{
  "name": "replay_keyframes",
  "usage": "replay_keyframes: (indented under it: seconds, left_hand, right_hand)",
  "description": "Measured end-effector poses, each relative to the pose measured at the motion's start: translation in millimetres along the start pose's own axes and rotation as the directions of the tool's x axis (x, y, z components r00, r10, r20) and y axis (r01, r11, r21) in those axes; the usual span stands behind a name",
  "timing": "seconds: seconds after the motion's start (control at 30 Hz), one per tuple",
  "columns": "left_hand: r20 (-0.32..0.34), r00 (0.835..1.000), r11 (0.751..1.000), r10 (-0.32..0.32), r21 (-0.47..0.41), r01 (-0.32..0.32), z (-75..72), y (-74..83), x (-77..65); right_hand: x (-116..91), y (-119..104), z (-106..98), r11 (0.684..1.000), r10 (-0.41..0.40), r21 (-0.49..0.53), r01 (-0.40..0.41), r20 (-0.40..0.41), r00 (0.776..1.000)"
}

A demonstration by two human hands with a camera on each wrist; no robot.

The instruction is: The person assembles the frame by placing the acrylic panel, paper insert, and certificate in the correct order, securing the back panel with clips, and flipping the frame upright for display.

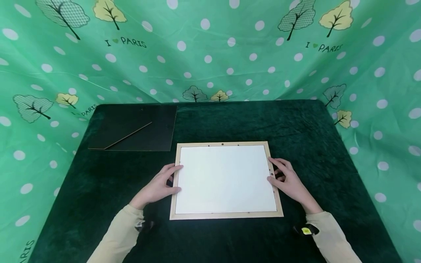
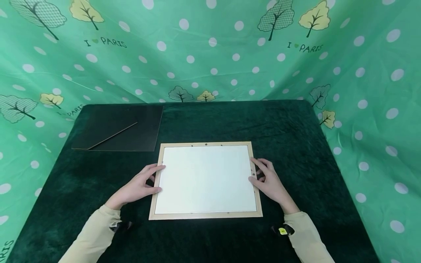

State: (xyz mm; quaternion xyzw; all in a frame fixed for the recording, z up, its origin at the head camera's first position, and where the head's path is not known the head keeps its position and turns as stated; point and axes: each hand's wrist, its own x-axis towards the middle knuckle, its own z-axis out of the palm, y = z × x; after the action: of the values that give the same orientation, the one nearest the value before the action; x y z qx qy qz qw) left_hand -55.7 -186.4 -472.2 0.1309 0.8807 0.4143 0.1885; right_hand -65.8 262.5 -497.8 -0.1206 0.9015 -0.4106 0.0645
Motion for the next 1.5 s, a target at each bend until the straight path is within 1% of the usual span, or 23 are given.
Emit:
replay_keyframes:
  seconds: [0.07, 0.13, 0.2, 0.3, 0.37, 0.4, 0.47, 0.57, 0.63, 0.7, 0.87, 0.97, 1.17, 1.33, 1.5]
  left_hand:
    - [-0.026, 1.000, 1.000, 0.010, 0.003, -0.010, 1.4, -0.4, 1.5]
    - [-0.051, 0.999, 1.000, 0.008, 0.013, -0.008, 2.6, 0.0, 3.6]
    - [-0.071, 0.997, 0.999, 0.005, 0.033, -0.003, 3.2, 0.2, 6.6]
    - [-0.097, 0.995, 0.998, 0.002, 0.061, 0.004, 2.1, 0.7, 12.8]
    - [-0.109, 0.994, 0.997, -0.002, 0.073, 0.010, 0.6, 0.0, 18.4]
    - [-0.111, 0.994, 0.997, -0.010, 0.072, 0.018, -0.5, 0.0, 21.7]
    - [-0.112, 0.993, 0.997, -0.029, 0.071, 0.037, -3.4, -0.8, 28.8]
    - [-0.105, 0.992, 0.994, -0.073, 0.068, 0.080, -10.6, -1.9, 41.9]
    - [-0.103, 0.991, 0.992, -0.089, 0.076, 0.097, -16.3, -3.9, 51.1]
    - [-0.100, 0.991, 0.992, -0.093, 0.080, 0.101, -21.8, -6.7, 59.9]
    - [-0.084, 0.992, 0.994, -0.096, 0.051, 0.101, -30.6, -11.3, 74.1]
    - [-0.065, 0.992, 0.993, -0.109, 0.028, 0.111, -33.5, -11.3, 78.9]
    - [-0.049, 0.991, 0.992, -0.123, -0.036, 0.121, -35.2, -12.2, 83.7]
    - [-0.050, 0.991, 0.991, -0.127, -0.051, 0.124, -34.3, -14.8, 82.6]
    - [-0.035, 0.991, 0.989, -0.126, -0.080, 0.123, -35.0, -18.1, 76.7]
  right_hand:
    - [2, -1, 0, 1.000, 0.014, -0.007, -0.014, 0.012, 1.000]
    - [3, -3, 1, 0.999, 0.033, 0.016, -0.034, 0.021, 0.999]
    - [6, -5, 1, 0.995, 0.063, 0.080, -0.064, 0.023, 0.998]
    - [12, -7, 2, 0.980, 0.102, 0.171, -0.106, 0.028, 0.994]
    - [17, -9, 1, 0.972, 0.114, 0.201, -0.118, 0.030, 0.993]
    - [20, -10, 1, 0.973, 0.113, 0.201, -0.117, 0.031, 0.993]
    - [26, -21, -3, 0.971, 0.114, 0.207, -0.119, 0.037, 0.993]
    - [40, -21, -6, 0.969, 0.112, 0.215, -0.117, 0.037, 0.993]
    - [50, -19, -7, 0.968, 0.116, 0.221, -0.123, 0.042, 0.992]
    - [60, -8, -6, 0.969, 0.109, 0.216, -0.117, 0.049, 0.993]
    - [73, -15, -17, 0.967, 0.095, 0.228, -0.112, 0.083, 0.992]
    - [79, -11, -21, 0.964, 0.091, 0.241, -0.109, 0.086, 0.992]
    - [89, 15, -21, 0.969, 0.082, 0.228, -0.099, 0.081, 0.993]
    - [91, 24, -22, 0.960, 0.082, 0.258, -0.108, 0.110, 0.991]
    - [91, 27, -20, 0.957, 0.088, 0.265, -0.117, 0.117, 0.989]
